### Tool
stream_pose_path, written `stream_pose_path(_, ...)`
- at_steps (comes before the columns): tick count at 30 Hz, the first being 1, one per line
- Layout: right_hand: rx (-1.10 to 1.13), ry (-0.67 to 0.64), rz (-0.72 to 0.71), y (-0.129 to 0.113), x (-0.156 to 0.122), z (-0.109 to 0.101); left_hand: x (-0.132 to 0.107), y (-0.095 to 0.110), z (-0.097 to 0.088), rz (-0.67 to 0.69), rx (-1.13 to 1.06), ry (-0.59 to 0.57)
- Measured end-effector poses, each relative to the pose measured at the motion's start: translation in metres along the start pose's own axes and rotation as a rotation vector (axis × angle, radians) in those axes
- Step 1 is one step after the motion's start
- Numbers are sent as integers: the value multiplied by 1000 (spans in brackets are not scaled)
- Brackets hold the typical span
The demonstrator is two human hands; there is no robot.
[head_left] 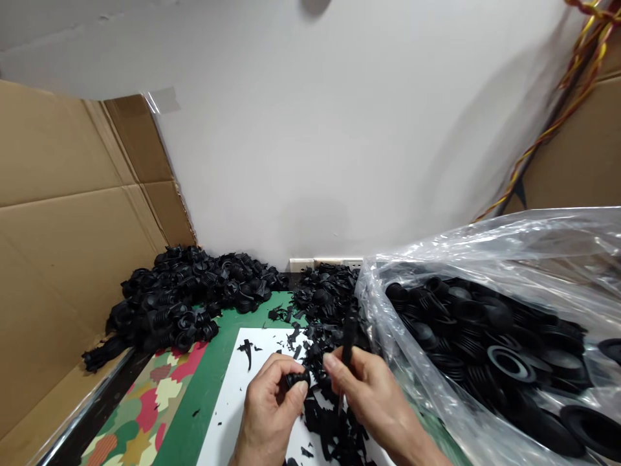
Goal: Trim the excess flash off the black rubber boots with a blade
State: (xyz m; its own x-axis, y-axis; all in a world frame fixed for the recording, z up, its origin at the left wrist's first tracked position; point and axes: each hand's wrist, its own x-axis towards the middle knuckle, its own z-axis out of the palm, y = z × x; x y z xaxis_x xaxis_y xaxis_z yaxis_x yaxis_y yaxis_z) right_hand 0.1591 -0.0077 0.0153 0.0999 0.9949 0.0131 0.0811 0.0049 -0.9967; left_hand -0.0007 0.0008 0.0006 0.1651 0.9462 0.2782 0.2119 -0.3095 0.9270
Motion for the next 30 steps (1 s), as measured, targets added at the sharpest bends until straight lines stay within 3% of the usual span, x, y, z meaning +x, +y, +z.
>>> stream_pose_path(3,27,-121,46,-2,-4,9,0,-1,0,40,10,-12)
stream_pose_path(12,262,-193,149,15,-1,17,4,0,-1,-161,-306,-38)
stream_pose_path(20,359,-219,179,20,1,21,4,5,0,-172,-272,-21)
stream_pose_path(26,344,-191,207,20,0,23,2,4,1,-88,-223,3)
stream_pose_path(30,293,-47,82,12,3,8,1,-1,0,-121,-192,42)
